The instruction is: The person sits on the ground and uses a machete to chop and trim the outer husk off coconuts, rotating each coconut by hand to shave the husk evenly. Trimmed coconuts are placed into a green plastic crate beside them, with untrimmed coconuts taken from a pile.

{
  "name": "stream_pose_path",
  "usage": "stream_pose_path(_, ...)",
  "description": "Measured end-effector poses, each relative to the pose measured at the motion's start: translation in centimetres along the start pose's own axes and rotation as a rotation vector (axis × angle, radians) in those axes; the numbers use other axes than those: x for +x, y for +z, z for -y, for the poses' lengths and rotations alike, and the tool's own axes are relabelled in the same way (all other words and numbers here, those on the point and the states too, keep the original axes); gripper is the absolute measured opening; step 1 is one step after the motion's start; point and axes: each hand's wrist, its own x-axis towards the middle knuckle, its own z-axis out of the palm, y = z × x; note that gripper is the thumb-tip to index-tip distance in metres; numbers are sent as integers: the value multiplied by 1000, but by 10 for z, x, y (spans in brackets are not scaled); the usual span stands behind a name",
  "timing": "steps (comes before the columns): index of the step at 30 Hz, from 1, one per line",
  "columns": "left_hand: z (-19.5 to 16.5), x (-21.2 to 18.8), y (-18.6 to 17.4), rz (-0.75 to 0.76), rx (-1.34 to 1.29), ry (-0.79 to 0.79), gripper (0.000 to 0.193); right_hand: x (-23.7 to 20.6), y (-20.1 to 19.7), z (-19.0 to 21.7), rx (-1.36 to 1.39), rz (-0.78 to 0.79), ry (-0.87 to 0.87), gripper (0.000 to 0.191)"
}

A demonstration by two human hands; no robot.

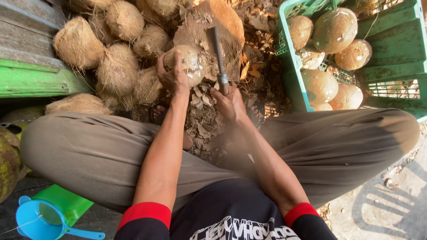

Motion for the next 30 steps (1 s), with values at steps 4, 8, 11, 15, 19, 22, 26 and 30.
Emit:
stream_pose_path(4,4,-4,3,30,-77,64,62,10,-4,-10,-11,-66,-252,30)
stream_pose_path(8,8,1,-1,15,-90,74,66,19,16,-30,-43,16,61,19)
stream_pose_path(11,6,4,0,50,-21,92,64,17,14,-34,-258,-8,166,29)
stream_pose_path(15,1,3,2,-78,47,104,60,11,-6,-23,-215,-38,15,31)
stream_pose_path(19,2,5,2,-32,-50,116,57,16,-8,-13,-21,-70,-341,35)
stream_pose_path(22,3,12,-1,-7,-65,-2,54,18,13,-20,62,-47,-98,28)
stream_pose_path(26,0,30,-5,26,-73,-180,52,9,25,-29,-92,-63,272,26)
stream_pose_path(30,-3,49,-6,88,-345,-416,40,11,7,-17,-273,15,123,38)
